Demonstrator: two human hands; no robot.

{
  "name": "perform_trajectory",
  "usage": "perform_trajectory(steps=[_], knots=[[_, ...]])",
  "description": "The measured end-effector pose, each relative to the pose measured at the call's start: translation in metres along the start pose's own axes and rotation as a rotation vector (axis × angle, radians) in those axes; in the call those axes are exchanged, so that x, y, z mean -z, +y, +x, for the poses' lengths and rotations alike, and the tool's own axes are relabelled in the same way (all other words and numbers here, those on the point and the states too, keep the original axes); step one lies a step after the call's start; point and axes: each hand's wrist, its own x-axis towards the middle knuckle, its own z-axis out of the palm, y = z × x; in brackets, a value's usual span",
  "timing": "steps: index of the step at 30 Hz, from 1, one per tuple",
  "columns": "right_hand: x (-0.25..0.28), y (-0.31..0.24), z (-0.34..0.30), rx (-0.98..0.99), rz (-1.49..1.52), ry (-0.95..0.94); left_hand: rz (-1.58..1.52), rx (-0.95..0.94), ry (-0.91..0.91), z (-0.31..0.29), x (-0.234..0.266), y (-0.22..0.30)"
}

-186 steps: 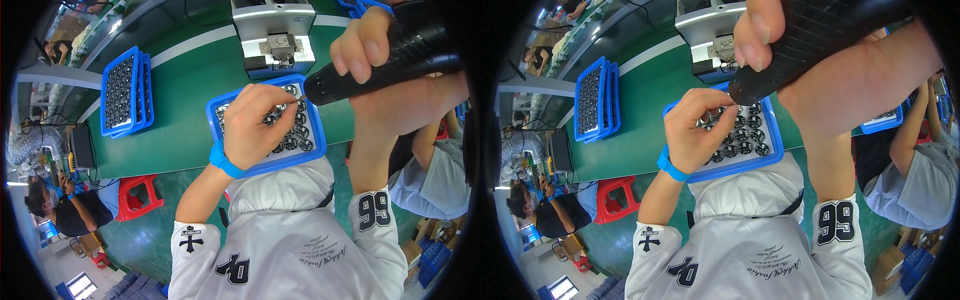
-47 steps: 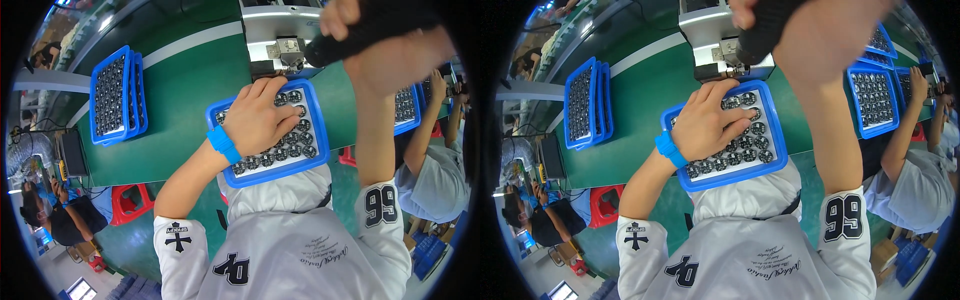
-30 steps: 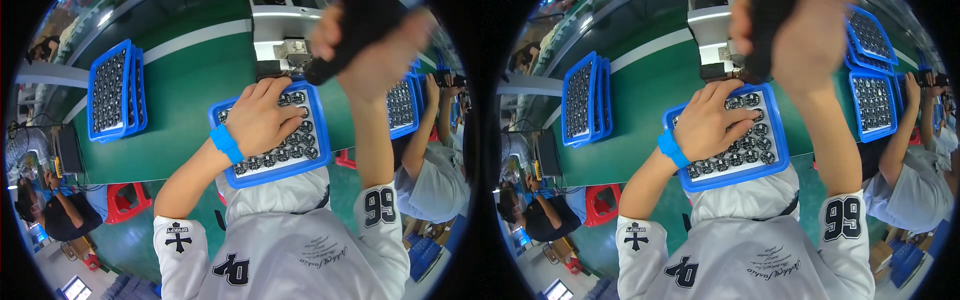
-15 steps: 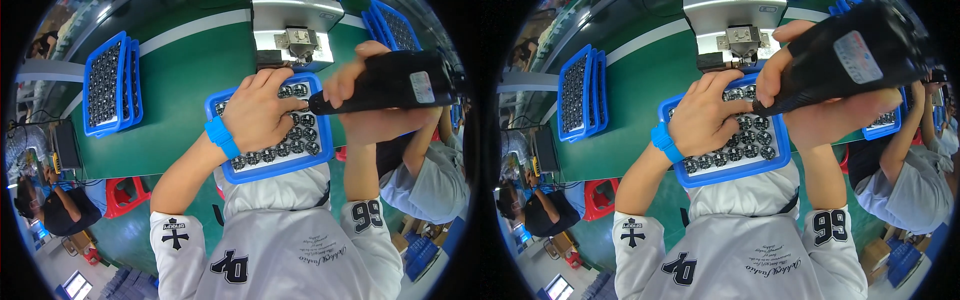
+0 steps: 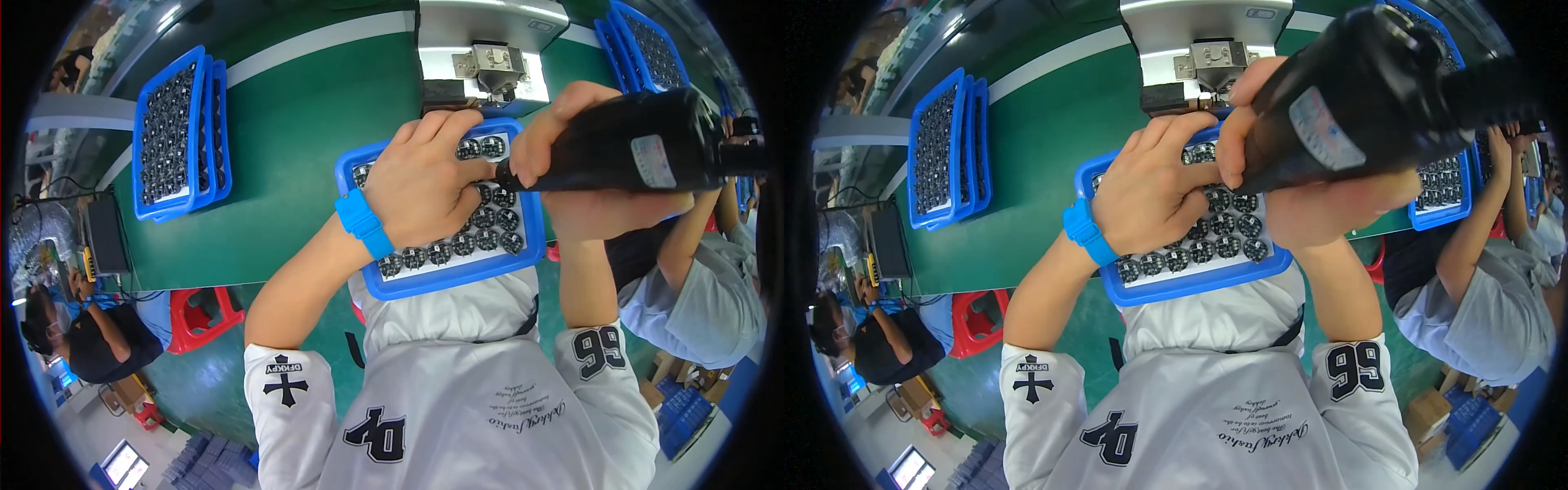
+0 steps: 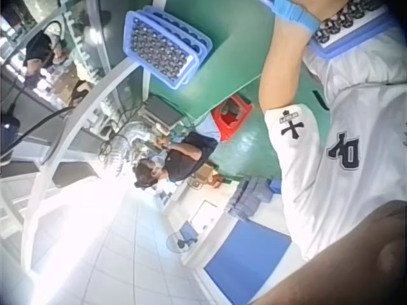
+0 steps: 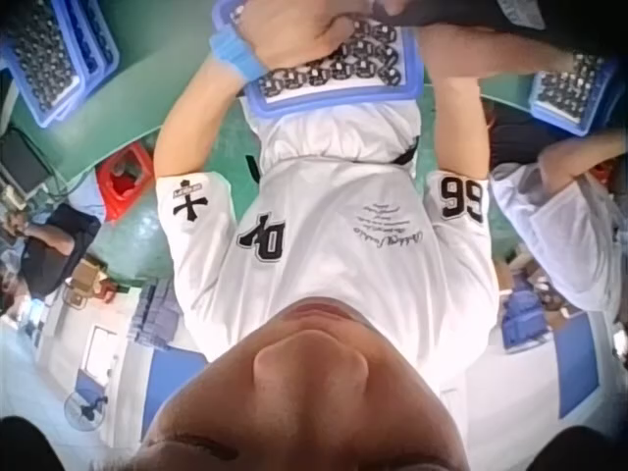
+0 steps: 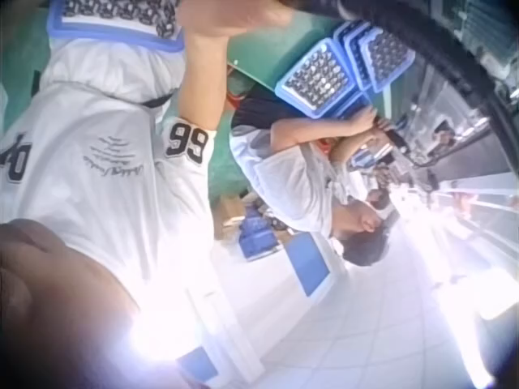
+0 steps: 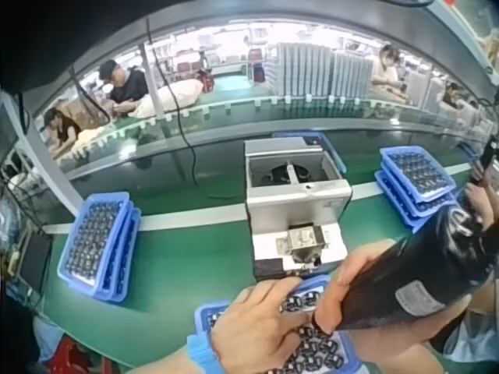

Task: The person secures small electronic components in a blue tray using an electric screwdriver.

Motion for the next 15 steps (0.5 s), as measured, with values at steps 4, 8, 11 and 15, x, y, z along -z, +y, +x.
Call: perform_trajectory(steps=[4,8,11,15], knots=[[0.0025,0.0069,-0.0007,0.016,0.179,-0.052,0.013,-0.006,-0.01,0.0008,0.0001,-0.0005],[0.0083,0.0088,0.0002,0.022,0.189,-0.036,0.02,-0.019,0.002,0.0011,0.0003,0.0002],[0.0031,0.0062,-0.0013,0.002,0.201,0.006,0.024,-0.021,0.002,0.0022,0.0001,0.0003],[0.0011,0.0043,-0.0056,-0.02,0.149,0.008,0.037,-0.03,0.002,0.0009,0.0002,-0.0006]])
